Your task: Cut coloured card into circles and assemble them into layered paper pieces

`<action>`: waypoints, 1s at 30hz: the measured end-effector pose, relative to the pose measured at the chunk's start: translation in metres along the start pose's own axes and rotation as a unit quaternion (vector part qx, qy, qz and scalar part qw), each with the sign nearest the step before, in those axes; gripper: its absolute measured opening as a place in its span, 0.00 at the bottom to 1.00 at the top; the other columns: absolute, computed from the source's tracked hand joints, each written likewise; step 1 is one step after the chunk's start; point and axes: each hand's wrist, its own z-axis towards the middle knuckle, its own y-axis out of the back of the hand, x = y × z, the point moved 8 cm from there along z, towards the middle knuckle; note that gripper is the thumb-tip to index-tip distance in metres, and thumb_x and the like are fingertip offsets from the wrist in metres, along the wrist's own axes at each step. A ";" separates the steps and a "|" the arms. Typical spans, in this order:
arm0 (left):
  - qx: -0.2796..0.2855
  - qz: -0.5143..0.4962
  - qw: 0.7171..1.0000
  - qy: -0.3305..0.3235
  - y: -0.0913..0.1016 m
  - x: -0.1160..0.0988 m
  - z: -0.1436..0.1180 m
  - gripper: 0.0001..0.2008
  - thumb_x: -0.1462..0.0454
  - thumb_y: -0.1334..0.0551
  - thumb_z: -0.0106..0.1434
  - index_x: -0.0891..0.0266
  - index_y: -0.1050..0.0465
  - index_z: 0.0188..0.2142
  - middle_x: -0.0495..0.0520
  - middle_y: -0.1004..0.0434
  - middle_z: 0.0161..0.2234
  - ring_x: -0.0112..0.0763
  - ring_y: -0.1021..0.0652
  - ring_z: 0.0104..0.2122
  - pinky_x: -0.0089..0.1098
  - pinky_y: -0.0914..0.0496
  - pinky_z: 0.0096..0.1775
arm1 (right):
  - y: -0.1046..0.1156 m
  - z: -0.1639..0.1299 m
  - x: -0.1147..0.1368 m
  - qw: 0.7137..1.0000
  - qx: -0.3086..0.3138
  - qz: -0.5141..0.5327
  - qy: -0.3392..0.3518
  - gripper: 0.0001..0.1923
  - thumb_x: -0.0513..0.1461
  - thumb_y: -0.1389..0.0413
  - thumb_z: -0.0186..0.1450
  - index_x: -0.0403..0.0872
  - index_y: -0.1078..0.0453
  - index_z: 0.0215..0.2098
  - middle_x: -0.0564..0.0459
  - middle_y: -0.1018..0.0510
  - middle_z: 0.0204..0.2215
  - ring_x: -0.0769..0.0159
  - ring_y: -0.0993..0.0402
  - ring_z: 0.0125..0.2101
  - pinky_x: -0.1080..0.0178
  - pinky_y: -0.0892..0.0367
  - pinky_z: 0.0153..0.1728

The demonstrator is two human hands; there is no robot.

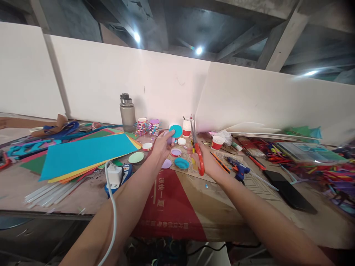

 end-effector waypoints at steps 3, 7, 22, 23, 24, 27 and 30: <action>0.013 0.007 1.000 -0.007 -0.005 0.002 -0.003 0.20 0.63 0.25 0.40 0.62 0.31 0.30 0.45 0.29 0.23 0.20 0.29 0.20 0.20 0.46 0.16 | -0.012 0.009 -0.004 0.999 0.003 0.035 -0.028 0.14 0.43 0.42 0.57 0.52 0.34 0.42 0.57 0.29 0.28 0.64 0.31 0.28 0.60 0.32 0.32; 0.021 0.022 1.000 0.002 -0.009 0.008 -0.006 0.21 0.63 0.24 0.39 0.63 0.29 0.32 0.46 0.27 0.24 0.21 0.28 0.21 0.20 0.46 0.15 | -0.022 0.003 -0.020 0.993 0.020 0.084 -0.085 0.15 0.53 0.44 0.61 0.53 0.34 0.38 0.58 0.32 0.25 0.67 0.35 0.23 0.62 0.34 0.26; 0.008 0.078 0.997 -0.012 -0.016 0.011 -0.020 0.21 0.63 0.26 0.40 0.63 0.28 0.34 0.45 0.30 0.23 0.19 0.34 0.18 0.22 0.47 0.16 | -0.017 -0.007 -0.014 0.981 0.031 0.150 -0.122 0.24 0.60 0.43 0.58 0.50 0.36 0.35 0.59 0.34 0.23 0.71 0.39 0.20 0.65 0.41 0.20; 0.011 0.081 0.997 -0.013 -0.016 0.010 -0.020 0.21 0.63 0.26 0.40 0.63 0.29 0.33 0.45 0.30 0.23 0.19 0.34 0.18 0.22 0.47 0.17 | -0.017 -0.008 -0.014 0.980 0.030 0.153 -0.127 0.25 0.60 0.42 0.57 0.50 0.36 0.35 0.59 0.34 0.23 0.71 0.39 0.20 0.66 0.41 0.19; 0.015 0.083 0.996 -0.014 -0.016 0.010 -0.020 0.20 0.63 0.26 0.40 0.63 0.29 0.33 0.45 0.31 0.23 0.19 0.34 0.19 0.22 0.46 0.17 | -0.017 -0.008 -0.013 0.979 0.030 0.151 -0.131 0.25 0.60 0.41 0.57 0.50 0.37 0.34 0.59 0.35 0.22 0.71 0.40 0.20 0.66 0.42 0.19; 0.022 0.093 0.995 -0.015 -0.017 0.010 -0.020 0.19 0.63 0.27 0.40 0.62 0.30 0.32 0.44 0.31 0.23 0.19 0.34 0.19 0.22 0.46 0.17 | -0.016 -0.008 -0.014 0.981 0.032 0.137 -0.134 0.24 0.60 0.41 0.57 0.50 0.39 0.32 0.60 0.37 0.21 0.72 0.40 0.19 0.66 0.42 0.19; 0.022 0.101 0.994 -0.015 -0.017 0.010 -0.020 0.20 0.63 0.27 0.41 0.62 0.30 0.32 0.45 0.31 0.24 0.19 0.34 0.19 0.22 0.46 0.17 | -0.016 -0.007 -0.015 0.984 0.038 0.127 -0.121 0.23 0.59 0.42 0.59 0.50 0.41 0.31 0.61 0.38 0.20 0.72 0.41 0.18 0.66 0.43 0.18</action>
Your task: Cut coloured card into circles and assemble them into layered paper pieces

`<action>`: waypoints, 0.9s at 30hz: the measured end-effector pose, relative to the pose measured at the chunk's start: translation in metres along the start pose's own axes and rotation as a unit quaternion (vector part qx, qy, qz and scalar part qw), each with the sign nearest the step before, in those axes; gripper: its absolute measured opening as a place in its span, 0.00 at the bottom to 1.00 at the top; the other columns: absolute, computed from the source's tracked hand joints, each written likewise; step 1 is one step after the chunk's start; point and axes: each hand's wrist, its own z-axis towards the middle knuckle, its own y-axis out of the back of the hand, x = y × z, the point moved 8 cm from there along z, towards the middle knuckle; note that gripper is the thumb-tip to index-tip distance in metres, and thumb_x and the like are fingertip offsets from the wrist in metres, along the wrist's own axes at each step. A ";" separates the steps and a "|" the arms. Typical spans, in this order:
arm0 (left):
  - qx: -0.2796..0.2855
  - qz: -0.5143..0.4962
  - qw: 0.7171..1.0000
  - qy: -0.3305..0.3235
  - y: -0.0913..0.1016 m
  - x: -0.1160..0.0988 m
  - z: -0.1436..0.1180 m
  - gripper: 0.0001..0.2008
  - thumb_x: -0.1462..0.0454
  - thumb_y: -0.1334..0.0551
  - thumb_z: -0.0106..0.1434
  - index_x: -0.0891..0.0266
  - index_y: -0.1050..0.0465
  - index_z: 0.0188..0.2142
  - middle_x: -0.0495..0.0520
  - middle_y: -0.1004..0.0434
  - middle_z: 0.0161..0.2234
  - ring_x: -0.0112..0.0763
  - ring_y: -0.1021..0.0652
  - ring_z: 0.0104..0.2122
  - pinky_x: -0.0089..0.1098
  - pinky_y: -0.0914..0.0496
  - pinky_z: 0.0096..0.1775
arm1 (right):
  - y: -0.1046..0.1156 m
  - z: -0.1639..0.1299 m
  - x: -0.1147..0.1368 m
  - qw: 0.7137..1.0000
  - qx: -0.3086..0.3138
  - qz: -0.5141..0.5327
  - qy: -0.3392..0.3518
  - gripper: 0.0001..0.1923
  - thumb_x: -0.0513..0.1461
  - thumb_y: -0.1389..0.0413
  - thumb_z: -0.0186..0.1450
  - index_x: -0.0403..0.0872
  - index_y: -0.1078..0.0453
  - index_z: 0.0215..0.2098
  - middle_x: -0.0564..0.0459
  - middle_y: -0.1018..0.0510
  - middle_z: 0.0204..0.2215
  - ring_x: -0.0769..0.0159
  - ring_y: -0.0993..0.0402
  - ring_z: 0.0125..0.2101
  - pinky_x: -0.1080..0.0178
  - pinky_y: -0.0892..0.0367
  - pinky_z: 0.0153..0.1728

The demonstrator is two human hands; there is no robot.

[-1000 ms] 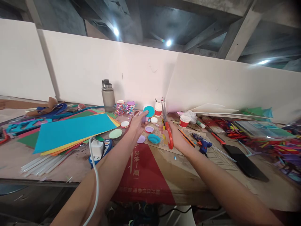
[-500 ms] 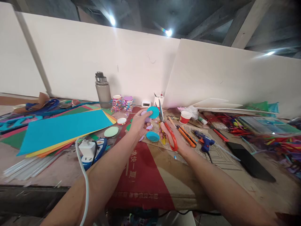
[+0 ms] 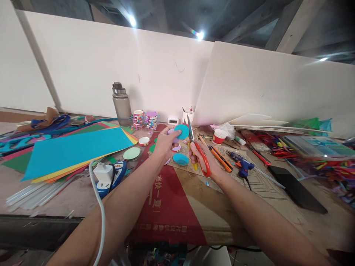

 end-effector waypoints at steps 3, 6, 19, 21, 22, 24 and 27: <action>0.001 0.006 1.000 -0.001 0.000 -0.001 0.000 0.19 0.63 0.27 0.41 0.62 0.30 0.32 0.45 0.31 0.24 0.19 0.34 0.20 0.22 0.45 0.17 | 0.001 0.001 -0.001 1.000 0.003 -0.005 0.009 0.22 0.58 0.42 0.60 0.50 0.41 0.31 0.62 0.40 0.19 0.72 0.42 0.18 0.66 0.44 0.18; 0.001 0.009 1.000 0.000 0.000 -0.002 0.000 0.19 0.63 0.27 0.41 0.63 0.30 0.32 0.45 0.30 0.24 0.19 0.34 0.20 0.22 0.46 0.17 | 0.000 0.001 -0.002 1.000 0.009 0.006 0.004 0.23 0.59 0.42 0.59 0.51 0.41 0.31 0.62 0.42 0.20 0.73 0.45 0.18 0.67 0.46 0.18; 0.013 0.015 1.000 0.004 0.002 -0.005 0.003 0.22 0.62 0.25 0.38 0.63 0.29 0.33 0.42 0.33 0.21 0.17 0.37 0.18 0.22 0.49 0.16 | 0.001 -0.001 0.000 1.000 0.021 0.011 0.006 0.21 0.56 0.40 0.58 0.50 0.40 0.32 0.61 0.40 0.21 0.74 0.46 0.18 0.69 0.49 0.17; 0.018 0.017 1.000 0.005 0.002 -0.005 0.004 0.22 0.62 0.25 0.38 0.63 0.28 0.33 0.42 0.33 0.20 0.17 0.38 0.17 0.22 0.49 0.16 | 0.001 -0.002 0.001 1.000 0.023 0.015 0.007 0.21 0.55 0.39 0.58 0.50 0.41 0.31 0.61 0.41 0.21 0.74 0.46 0.19 0.69 0.48 0.18; 0.021 0.019 1.000 0.007 0.002 -0.006 0.005 0.22 0.62 0.25 0.38 0.63 0.28 0.33 0.42 0.33 0.20 0.17 0.38 0.17 0.22 0.50 0.16 | 0.001 -0.002 0.001 1.000 0.022 0.015 0.006 0.22 0.55 0.39 0.58 0.50 0.41 0.31 0.61 0.41 0.21 0.74 0.46 0.19 0.70 0.48 0.18; 0.026 0.025 0.999 0.010 0.003 -0.007 0.006 0.22 0.63 0.25 0.38 0.63 0.28 0.33 0.43 0.33 0.21 0.17 0.37 0.17 0.22 0.50 0.16 | 0.002 -0.002 0.000 1.000 0.020 0.014 0.000 0.22 0.56 0.39 0.58 0.50 0.40 0.32 0.61 0.40 0.21 0.75 0.46 0.19 0.70 0.49 0.18; 0.035 0.041 0.998 0.016 0.005 -0.008 0.009 0.21 0.64 0.25 0.38 0.63 0.29 0.33 0.44 0.31 0.22 0.18 0.36 0.18 0.21 0.49 0.16 | 0.001 -0.001 -0.003 0.999 0.026 0.013 -0.013 0.22 0.58 0.41 0.59 0.50 0.38 0.34 0.61 0.39 0.21 0.76 0.48 0.18 0.71 0.50 0.17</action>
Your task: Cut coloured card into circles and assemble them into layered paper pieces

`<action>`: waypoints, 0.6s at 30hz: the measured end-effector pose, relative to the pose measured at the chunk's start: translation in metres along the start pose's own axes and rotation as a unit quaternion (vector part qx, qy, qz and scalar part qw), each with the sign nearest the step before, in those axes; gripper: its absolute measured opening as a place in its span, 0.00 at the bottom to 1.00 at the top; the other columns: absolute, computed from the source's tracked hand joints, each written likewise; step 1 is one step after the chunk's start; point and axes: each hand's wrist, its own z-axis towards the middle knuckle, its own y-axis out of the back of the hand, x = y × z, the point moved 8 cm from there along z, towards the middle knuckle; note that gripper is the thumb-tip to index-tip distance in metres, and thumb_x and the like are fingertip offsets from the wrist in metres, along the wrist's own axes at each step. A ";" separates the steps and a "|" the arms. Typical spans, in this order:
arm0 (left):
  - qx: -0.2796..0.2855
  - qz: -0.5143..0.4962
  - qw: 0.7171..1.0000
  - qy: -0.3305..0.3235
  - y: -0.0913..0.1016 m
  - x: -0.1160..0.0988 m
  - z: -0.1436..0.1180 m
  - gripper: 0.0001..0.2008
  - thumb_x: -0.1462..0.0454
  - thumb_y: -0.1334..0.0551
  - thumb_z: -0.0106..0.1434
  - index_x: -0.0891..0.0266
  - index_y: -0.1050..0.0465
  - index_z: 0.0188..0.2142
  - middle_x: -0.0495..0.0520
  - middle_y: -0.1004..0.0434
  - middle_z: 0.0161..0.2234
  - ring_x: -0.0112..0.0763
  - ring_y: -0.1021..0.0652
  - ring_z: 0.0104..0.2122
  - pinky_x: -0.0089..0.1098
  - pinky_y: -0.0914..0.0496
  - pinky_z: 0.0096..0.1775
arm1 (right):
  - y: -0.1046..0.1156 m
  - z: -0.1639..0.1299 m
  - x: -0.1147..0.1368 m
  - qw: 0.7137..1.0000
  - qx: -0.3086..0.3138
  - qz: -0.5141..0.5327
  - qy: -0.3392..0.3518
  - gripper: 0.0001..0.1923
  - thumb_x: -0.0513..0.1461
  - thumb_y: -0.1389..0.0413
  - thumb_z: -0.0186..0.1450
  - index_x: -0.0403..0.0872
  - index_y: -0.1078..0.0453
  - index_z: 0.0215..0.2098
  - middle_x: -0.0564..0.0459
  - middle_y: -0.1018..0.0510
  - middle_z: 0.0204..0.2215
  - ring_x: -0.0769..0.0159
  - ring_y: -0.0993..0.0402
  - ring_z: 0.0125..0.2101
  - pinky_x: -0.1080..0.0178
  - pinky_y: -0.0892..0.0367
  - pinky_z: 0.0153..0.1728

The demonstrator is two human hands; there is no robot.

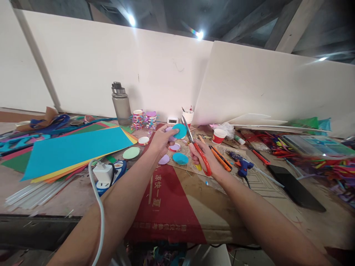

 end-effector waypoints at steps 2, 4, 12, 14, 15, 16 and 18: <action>0.007 0.008 1.000 0.002 0.001 -0.001 0.001 0.21 0.64 0.25 0.39 0.63 0.29 0.33 0.45 0.31 0.23 0.18 0.36 0.18 0.21 0.49 0.16 | 0.000 0.000 -0.001 1.000 0.002 -0.001 -0.004 0.23 0.58 0.41 0.58 0.50 0.39 0.33 0.62 0.39 0.20 0.76 0.48 0.17 0.71 0.51 0.16; 0.013 0.012 1.000 0.005 0.002 -0.002 0.002 0.20 0.64 0.26 0.40 0.63 0.29 0.32 0.45 0.31 0.22 0.18 0.36 0.18 0.21 0.49 0.16 | 0.000 0.000 0.000 1.000 0.003 -0.005 -0.004 0.23 0.58 0.40 0.58 0.50 0.40 0.32 0.63 0.41 0.20 0.77 0.49 0.17 0.71 0.51 0.16; 0.011 0.022 0.999 0.022 0.007 -0.004 0.006 0.22 0.65 0.24 0.36 0.63 0.29 0.31 0.44 0.32 0.20 0.18 0.36 0.16 0.21 0.50 0.15 | -0.003 -0.003 0.007 1.000 0.008 -0.010 -0.026 0.25 0.57 0.38 0.55 0.50 0.44 0.28 0.64 0.43 0.18 0.76 0.49 0.16 0.70 0.51 0.15; 0.010 0.027 0.999 0.023 0.008 -0.005 0.006 0.22 0.65 0.24 0.35 0.63 0.30 0.30 0.44 0.32 0.20 0.18 0.36 0.16 0.21 0.50 0.15 | -0.003 -0.005 0.007 0.999 0.005 -0.014 -0.032 0.24 0.56 0.37 0.55 0.51 0.43 0.29 0.64 0.43 0.17 0.75 0.49 0.16 0.70 0.51 0.16; 0.010 0.032 0.999 0.023 0.008 -0.006 0.006 0.23 0.65 0.24 0.35 0.63 0.30 0.30 0.44 0.32 0.20 0.18 0.37 0.16 0.21 0.50 0.15 | -0.003 -0.005 0.007 0.999 0.005 -0.015 -0.034 0.24 0.56 0.37 0.56 0.51 0.43 0.29 0.64 0.43 0.17 0.75 0.49 0.16 0.70 0.51 0.15; 0.009 0.036 0.999 0.023 0.009 -0.007 0.006 0.23 0.66 0.24 0.34 0.63 0.30 0.30 0.44 0.32 0.20 0.17 0.37 0.16 0.21 0.50 0.14 | -0.003 -0.005 0.007 0.999 0.009 -0.016 -0.035 0.23 0.55 0.37 0.56 0.51 0.42 0.29 0.64 0.43 0.16 0.75 0.49 0.15 0.70 0.51 0.15; 0.007 0.042 0.999 0.023 0.010 -0.009 0.005 0.23 0.66 0.24 0.33 0.63 0.29 0.30 0.44 0.32 0.20 0.17 0.37 0.16 0.21 0.50 0.14 | -0.003 -0.005 0.005 0.999 0.018 -0.022 -0.037 0.23 0.55 0.37 0.57 0.50 0.42 0.29 0.63 0.42 0.17 0.76 0.49 0.15 0.70 0.51 0.15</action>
